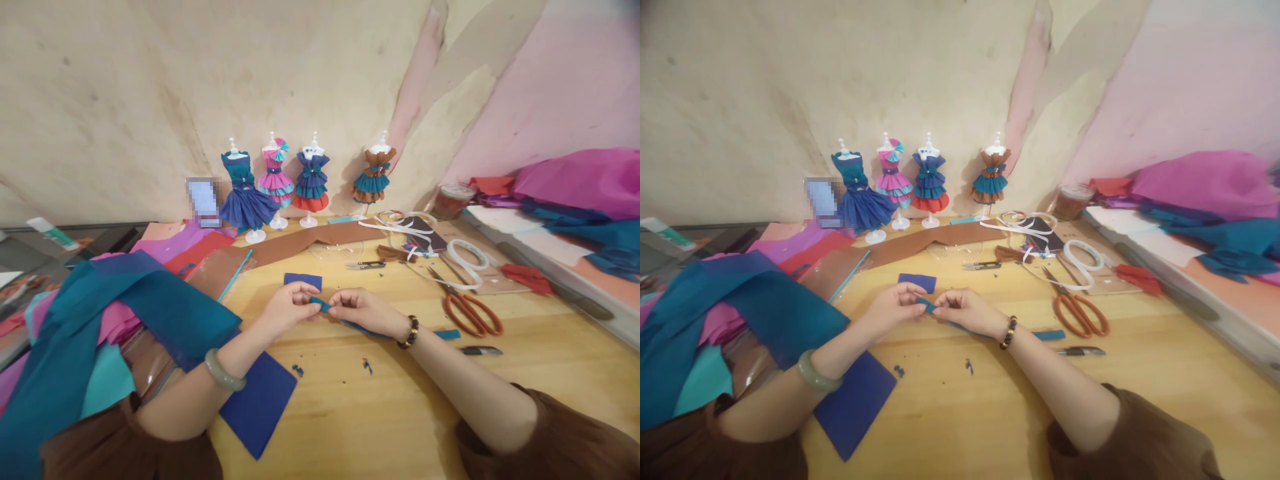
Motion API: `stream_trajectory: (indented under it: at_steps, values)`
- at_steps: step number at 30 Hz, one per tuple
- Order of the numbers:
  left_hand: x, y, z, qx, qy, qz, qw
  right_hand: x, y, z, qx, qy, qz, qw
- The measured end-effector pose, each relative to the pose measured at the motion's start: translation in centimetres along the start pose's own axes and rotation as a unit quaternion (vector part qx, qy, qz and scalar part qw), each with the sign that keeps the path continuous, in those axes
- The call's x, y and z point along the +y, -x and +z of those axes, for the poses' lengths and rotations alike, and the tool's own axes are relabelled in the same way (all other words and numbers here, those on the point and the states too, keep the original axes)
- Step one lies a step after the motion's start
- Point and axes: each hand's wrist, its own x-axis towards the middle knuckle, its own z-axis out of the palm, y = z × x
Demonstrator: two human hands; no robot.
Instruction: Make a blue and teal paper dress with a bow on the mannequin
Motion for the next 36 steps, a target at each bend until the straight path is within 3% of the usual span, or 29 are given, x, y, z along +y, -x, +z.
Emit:
stream_trajectory:
  at_steps: [10,26,36]
  values:
    - [-0.2,0.09,0.65,0.021,-0.057,0.04,0.997,0.13,-0.03,0.34,0.022,0.001,0.012,1.0]
    - [0.04,0.09,0.32,-0.006,-0.006,0.035,0.999,-0.22,0.08,0.46,0.025,-0.004,0.003,1.0]
    - [-0.46,-0.2,0.34,-0.002,-0.08,0.033,0.996,-0.05,0.08,0.49,0.019,-0.002,-0.001,1.0]
